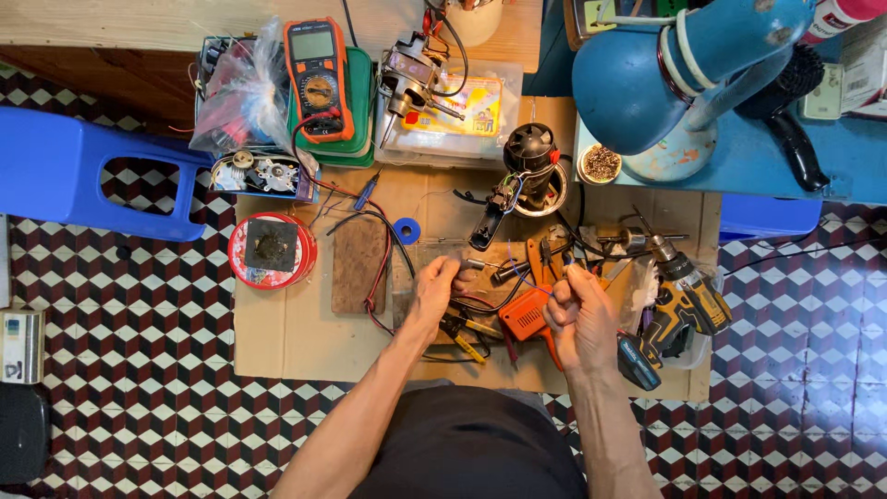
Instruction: The person works at a cluttered workbench on a small electric motor with a fan rotor, handling its wires. They use a soldering iron to solder wire connections on the motor, manipulate the wires by hand, and use pliers and a multimeter on the bench while working on the connections.
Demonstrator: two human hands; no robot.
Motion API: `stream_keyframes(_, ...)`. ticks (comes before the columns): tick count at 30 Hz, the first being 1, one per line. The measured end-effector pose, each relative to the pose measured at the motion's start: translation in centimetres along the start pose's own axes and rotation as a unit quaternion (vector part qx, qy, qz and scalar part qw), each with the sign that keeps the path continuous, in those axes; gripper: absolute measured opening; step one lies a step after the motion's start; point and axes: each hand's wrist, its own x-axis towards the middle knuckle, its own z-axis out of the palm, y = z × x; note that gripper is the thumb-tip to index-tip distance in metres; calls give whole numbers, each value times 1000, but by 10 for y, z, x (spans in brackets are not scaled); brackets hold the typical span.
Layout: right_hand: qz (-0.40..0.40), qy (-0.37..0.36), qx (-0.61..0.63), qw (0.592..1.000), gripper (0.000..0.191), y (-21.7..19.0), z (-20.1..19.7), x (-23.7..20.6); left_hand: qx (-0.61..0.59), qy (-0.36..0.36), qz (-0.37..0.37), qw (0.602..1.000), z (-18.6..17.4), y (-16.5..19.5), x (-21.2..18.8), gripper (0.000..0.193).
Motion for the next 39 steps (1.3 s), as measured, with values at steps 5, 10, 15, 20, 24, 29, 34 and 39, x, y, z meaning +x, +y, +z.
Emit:
stream_keyframes(5, 29, -42, -7, 999, 13, 11, 6, -2, 53, -51, -9, 997, 13, 6, -5, 42)
stream_keyframes(10, 31, -54, -10, 998, 10, 16, 3, 4, -92, -1, 27, 995, 20, 48, -35, 41)
stream_keyframes(15, 9, -7, -216, 976, 22, 42, 12, 25, -299, 18, 41, 953, -5, 66, -42, 33)
stream_keyframes(20, -238, -150, -570, 772, 42, 49, 39, 9, -336, 34, -24, 941, -19, 67, -43, 32)
stream_keyframes(24, -373, -305, -507, 715, 44, 48, 65, -3, -380, 24, -83, 921, -23, 66, -36, 29)
stream_keyframes(29, -76, -207, -425, 878, 27, 65, 78, -13, -358, 12, -131, 924, -28, 47, -7, 27)
stream_keyframes(34, -97, -127, -556, 816, 25, 82, 76, -13, -314, 98, -173, 928, -11, 33, 24, 23)
stream_keyframes(39, -135, -125, -501, 846, 16, 90, 68, -15, -286, 170, -185, 925, 4, 17, 45, 12)
